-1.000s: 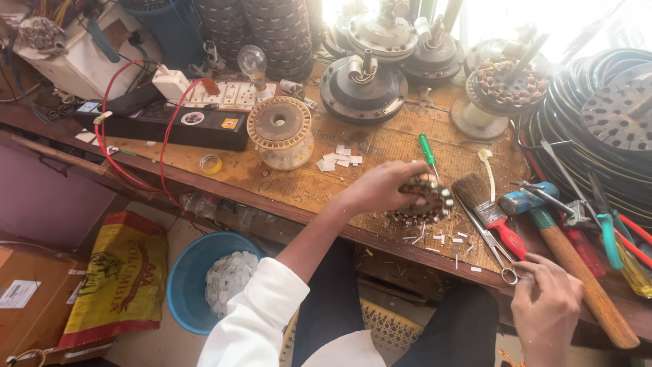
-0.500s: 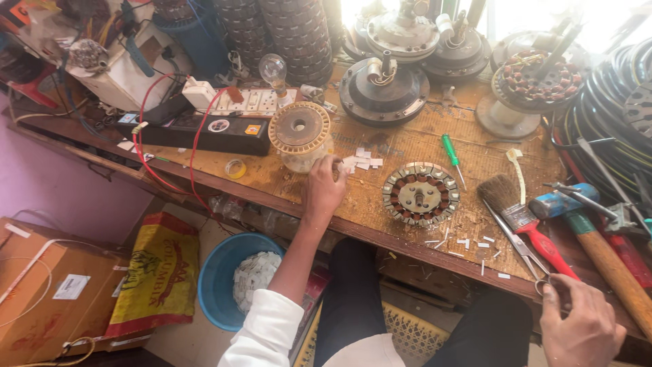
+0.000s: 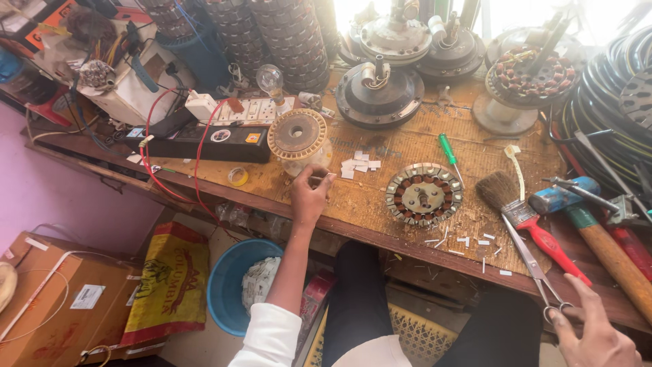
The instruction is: The person cuts small white rectangular pieces from a strip using scissors and inserts them into the slots of a circular motor stator. The person repeats this process, cutting and inserting the pieces into the stator's slots.
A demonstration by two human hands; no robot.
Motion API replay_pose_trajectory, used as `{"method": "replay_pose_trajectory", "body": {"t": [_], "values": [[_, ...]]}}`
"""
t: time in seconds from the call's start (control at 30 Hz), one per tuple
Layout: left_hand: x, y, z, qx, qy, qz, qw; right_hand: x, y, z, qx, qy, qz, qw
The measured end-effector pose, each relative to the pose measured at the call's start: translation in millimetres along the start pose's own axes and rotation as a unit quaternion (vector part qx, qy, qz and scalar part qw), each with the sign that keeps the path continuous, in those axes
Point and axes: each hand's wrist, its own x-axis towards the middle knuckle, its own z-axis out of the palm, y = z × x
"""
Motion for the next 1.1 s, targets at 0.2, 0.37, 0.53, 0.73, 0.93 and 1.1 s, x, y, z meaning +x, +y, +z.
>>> {"method": "replay_pose_trajectory", "body": {"t": [0.2,0.37,0.53,0.73,0.93,1.1], "values": [[-50.6,15.6,-2.7,-0.112,-0.022,0.107,0.988,-12.8,21.6,17.2,0.577,-0.065,0.009,0.814],[-108.0,43.0,20.3,-0.097,-0.068,0.130,0.984,-47.7,-15.4,18.3,0.724,-0.032,-0.016,0.689],[-157.2,71.9,49.5,-0.165,-0.190,0.123,0.960,-51.5,-106.5,-11.6,0.729,-0.159,-0.088,0.660],[-185.6,67.9,54.8,-0.202,-0.292,0.056,0.933,-45.3,-160.1,-33.6,0.681,-0.225,-0.063,0.694],[-188.5,60.7,53.7,-0.210,-0.305,0.019,0.929,-42.2,-160.7,-27.4,0.672,-0.274,-0.051,0.686],[-192.5,72.5,53.2,-0.091,-0.275,0.157,0.944,-45.1,-163.5,-17.2,0.647,-0.231,-0.071,0.723]]}}
